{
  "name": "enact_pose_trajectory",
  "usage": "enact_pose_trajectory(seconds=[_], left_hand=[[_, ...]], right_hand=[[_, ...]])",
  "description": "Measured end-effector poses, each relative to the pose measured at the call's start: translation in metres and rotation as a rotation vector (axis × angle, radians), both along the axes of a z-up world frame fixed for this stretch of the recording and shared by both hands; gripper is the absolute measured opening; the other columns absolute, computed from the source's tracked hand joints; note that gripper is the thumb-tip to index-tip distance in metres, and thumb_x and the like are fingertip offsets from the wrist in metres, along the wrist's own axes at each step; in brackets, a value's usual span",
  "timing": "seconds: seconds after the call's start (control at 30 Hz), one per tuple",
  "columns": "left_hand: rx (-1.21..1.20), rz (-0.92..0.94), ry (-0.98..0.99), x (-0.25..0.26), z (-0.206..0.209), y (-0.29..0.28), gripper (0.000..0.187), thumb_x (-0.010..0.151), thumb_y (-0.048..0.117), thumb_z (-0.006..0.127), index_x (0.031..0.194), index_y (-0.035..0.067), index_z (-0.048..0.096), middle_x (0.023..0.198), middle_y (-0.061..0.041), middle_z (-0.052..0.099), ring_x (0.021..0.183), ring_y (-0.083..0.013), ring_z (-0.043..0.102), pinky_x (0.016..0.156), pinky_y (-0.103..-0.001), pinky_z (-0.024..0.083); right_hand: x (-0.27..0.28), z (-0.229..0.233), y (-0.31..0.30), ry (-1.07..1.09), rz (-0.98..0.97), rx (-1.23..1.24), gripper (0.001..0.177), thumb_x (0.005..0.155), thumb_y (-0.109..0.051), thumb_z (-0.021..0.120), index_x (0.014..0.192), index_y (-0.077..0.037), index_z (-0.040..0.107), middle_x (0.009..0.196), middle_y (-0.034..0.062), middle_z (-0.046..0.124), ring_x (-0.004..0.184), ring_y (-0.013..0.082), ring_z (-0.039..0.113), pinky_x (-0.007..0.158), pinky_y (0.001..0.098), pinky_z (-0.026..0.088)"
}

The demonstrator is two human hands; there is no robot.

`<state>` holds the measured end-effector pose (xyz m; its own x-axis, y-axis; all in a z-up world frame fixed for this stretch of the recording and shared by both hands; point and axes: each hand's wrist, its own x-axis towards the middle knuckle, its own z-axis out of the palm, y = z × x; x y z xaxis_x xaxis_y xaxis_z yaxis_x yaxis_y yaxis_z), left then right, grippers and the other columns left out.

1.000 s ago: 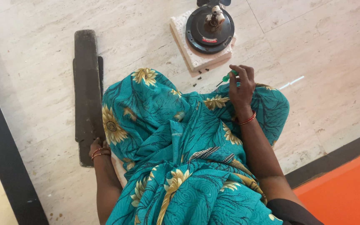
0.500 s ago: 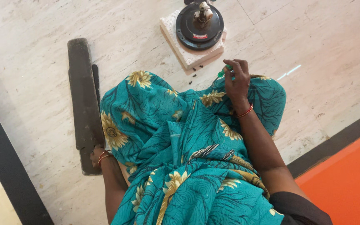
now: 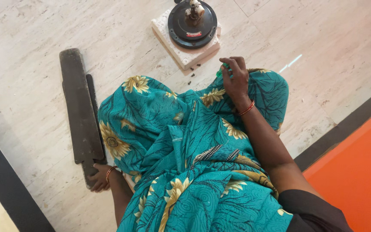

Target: The person uses a screwdriver to remove screws from the fan blade mounting points and detaches a fan blade from the motor housing. The removed blade is placed on the floor beside them.

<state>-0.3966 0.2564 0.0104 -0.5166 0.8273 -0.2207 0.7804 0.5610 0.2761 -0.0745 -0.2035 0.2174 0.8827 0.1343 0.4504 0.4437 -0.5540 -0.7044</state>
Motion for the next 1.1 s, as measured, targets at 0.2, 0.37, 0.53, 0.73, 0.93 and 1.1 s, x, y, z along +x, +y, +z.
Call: enact_pose_trajectory(seconds=[0.2,0.37,0.53,0.73,0.93,1.1], left_hand=[[-0.010,-0.088,-0.055,0.005,-0.001,-0.001,0.082,0.088,0.072,0.063,0.155,0.030,0.040,0.166,-0.035,0.005,0.156,-0.0511,0.009,0.121,-0.060,0.026],[-0.007,-0.178,-0.164,0.021,-0.001,0.006,0.085,0.083,0.067,0.070,0.153,0.030,0.038,0.161,-0.039,0.007,0.149,-0.0543,0.007,0.114,-0.062,0.025],[0.203,-0.212,-0.567,0.045,-0.005,0.029,0.080,0.082,0.042,0.074,0.148,0.012,0.041,0.150,-0.026,0.038,0.137,-0.0422,0.039,0.112,-0.053,0.041],[0.199,-0.983,-1.135,0.174,0.034,0.059,0.057,0.104,0.012,0.074,0.151,-0.005,0.046,0.154,-0.021,0.051,0.140,-0.0292,0.051,0.117,-0.039,0.044],[-0.051,-1.346,-1.102,0.319,0.086,-0.026,0.050,0.098,0.022,0.074,0.142,0.007,0.057,0.146,-0.014,0.061,0.136,-0.0274,0.056,0.111,-0.037,0.048],[0.131,-1.890,-0.911,0.409,0.050,-0.193,0.062,0.084,0.034,0.080,0.133,0.002,0.059,0.130,-0.022,0.062,0.124,-0.0406,0.056,0.108,-0.045,0.045]], right_hand=[[-0.001,0.004,0.003,0.034,-0.021,-0.010,0.024,0.100,0.001,0.068,0.122,-0.008,0.072,0.116,0.0117,0.062,0.090,0.0203,0.069,0.072,0.0287,0.060],[0.004,0.010,-0.002,0.050,-0.031,0.061,0.024,0.098,0.001,0.070,0.122,-0.004,0.071,0.116,0.0121,0.063,0.089,0.0181,0.069,0.073,0.0288,0.058],[0.027,-0.006,-0.024,0.198,-0.126,0.360,0.024,0.099,-0.001,0.072,0.123,0.000,0.070,0.103,0.0066,0.068,0.082,0.0127,0.067,0.070,0.0279,0.056],[0.093,-0.013,-0.053,0.598,-0.105,0.978,0.028,0.097,-0.011,0.063,0.123,-0.002,0.066,0.098,0.0085,0.072,0.074,0.0126,0.065,0.061,0.0264,0.054],[0.143,-0.039,-0.049,0.840,-0.150,1.087,0.035,0.099,-0.029,0.056,0.121,-0.005,0.068,0.089,0.0047,0.069,0.068,0.0120,0.064,0.054,0.0269,0.054],[0.146,-0.073,-0.051,0.926,-0.049,0.929,0.028,0.099,-0.022,0.068,0.122,-0.007,0.067,0.083,0.0027,0.065,0.063,0.0098,0.055,0.048,0.0230,0.042]])
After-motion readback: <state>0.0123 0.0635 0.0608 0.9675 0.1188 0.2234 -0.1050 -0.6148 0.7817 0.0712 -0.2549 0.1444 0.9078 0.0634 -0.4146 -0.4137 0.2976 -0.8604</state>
